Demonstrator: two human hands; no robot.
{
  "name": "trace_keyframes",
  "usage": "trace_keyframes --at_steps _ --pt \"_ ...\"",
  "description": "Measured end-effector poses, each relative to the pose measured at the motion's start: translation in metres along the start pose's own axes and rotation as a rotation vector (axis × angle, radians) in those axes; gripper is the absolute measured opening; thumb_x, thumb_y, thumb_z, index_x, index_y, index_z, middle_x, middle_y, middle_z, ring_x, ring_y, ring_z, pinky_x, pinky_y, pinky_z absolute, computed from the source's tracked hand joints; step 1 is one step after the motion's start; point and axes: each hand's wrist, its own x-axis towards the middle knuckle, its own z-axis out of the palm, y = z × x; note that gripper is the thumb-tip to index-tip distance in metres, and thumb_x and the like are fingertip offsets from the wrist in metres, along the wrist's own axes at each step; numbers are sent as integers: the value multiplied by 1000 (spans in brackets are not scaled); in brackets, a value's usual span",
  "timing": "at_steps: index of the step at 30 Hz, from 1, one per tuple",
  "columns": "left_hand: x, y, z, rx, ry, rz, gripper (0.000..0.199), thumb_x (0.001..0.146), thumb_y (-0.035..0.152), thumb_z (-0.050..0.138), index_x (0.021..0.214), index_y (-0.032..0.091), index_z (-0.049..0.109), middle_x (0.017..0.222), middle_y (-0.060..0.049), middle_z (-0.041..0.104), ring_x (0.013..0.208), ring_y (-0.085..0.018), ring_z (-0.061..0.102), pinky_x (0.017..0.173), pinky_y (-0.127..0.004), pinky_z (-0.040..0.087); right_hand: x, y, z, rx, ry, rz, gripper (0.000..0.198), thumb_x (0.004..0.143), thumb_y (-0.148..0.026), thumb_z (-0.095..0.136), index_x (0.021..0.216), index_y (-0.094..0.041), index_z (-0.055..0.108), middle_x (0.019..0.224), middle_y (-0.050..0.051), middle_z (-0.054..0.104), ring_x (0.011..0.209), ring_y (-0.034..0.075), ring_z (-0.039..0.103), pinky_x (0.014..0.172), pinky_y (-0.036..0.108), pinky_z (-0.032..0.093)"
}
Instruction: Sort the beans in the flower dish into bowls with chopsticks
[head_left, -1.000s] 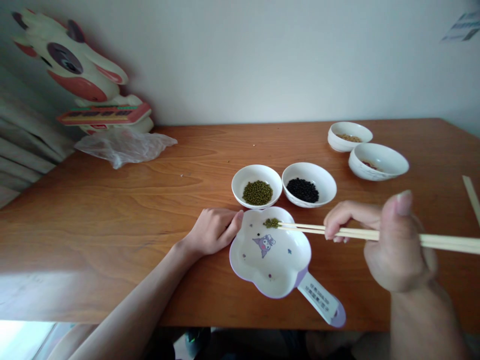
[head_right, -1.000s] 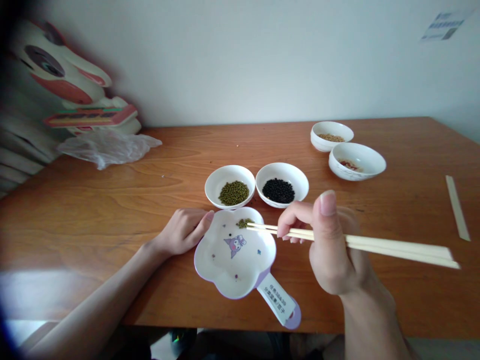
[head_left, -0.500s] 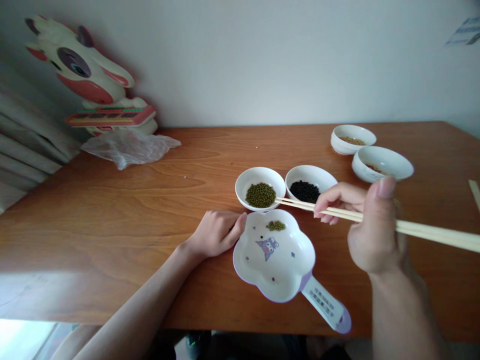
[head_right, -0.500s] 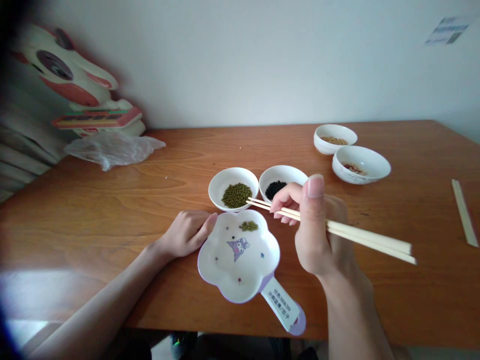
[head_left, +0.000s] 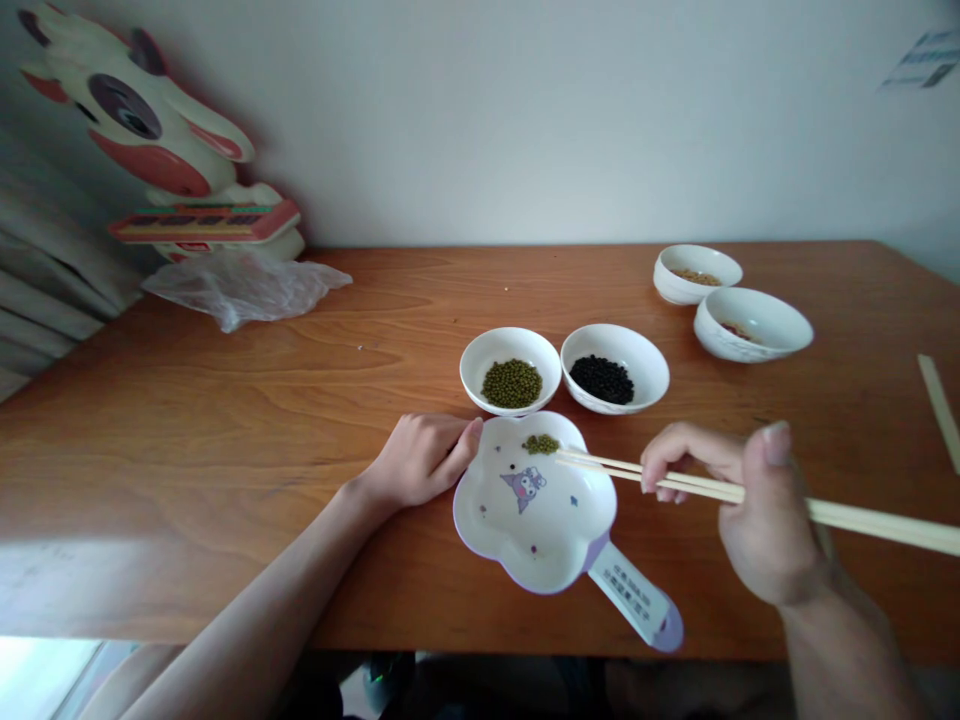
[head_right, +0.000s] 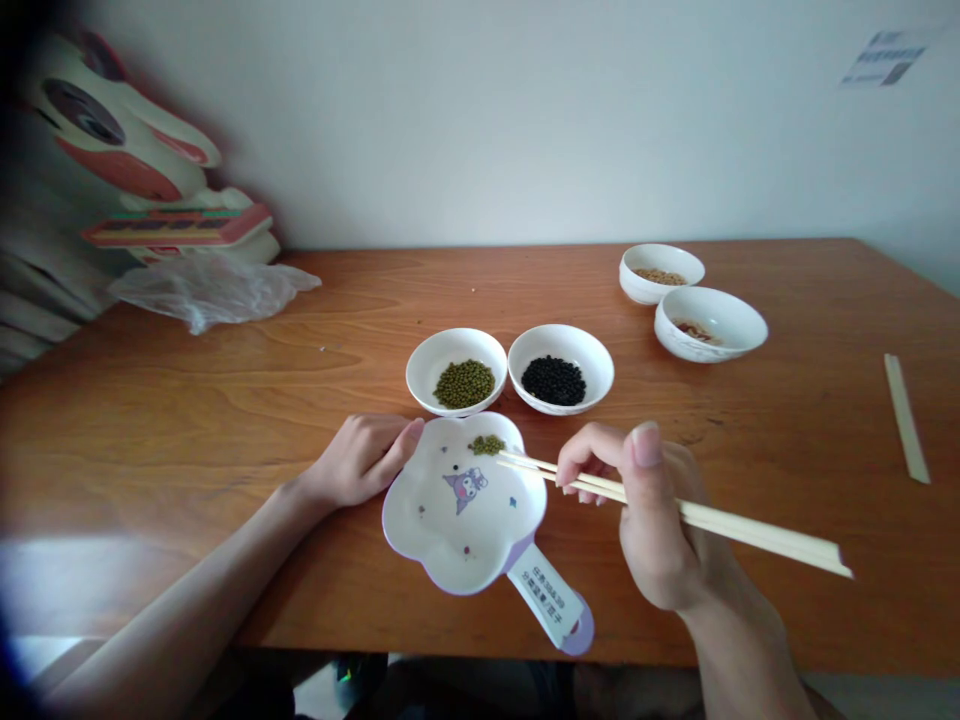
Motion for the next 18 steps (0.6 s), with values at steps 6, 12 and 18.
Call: trace_keyframes --at_steps 6,12,18 --pt "0 -1 0 -6 -10 4 49 110 38 30 68 18 43 62 1 51 54 -10 38 59 -28 26 1 -11 3 -61 -16 -11 78 103 -70 10 79 -25 69 74 4 66 71 21 61 68 36 42" --pt "1 -1 1 1 -2 7 49 110 39 30 68 18 44 62 1 51 54 -10 37 58 -29 25 5 -13 8 -45 -23 11 74 106 -65 13 78 -24 68 74 3 66 72 19 61 69 33 44" --pt "0 -1 0 12 -11 -4 49 110 38 30 67 19 45 62 1 53 54 -10 38 58 -30 25 7 -12 8 -26 -18 26 76 106 -65 13 77 -24 70 72 3 66 71 18 61 68 32 43"
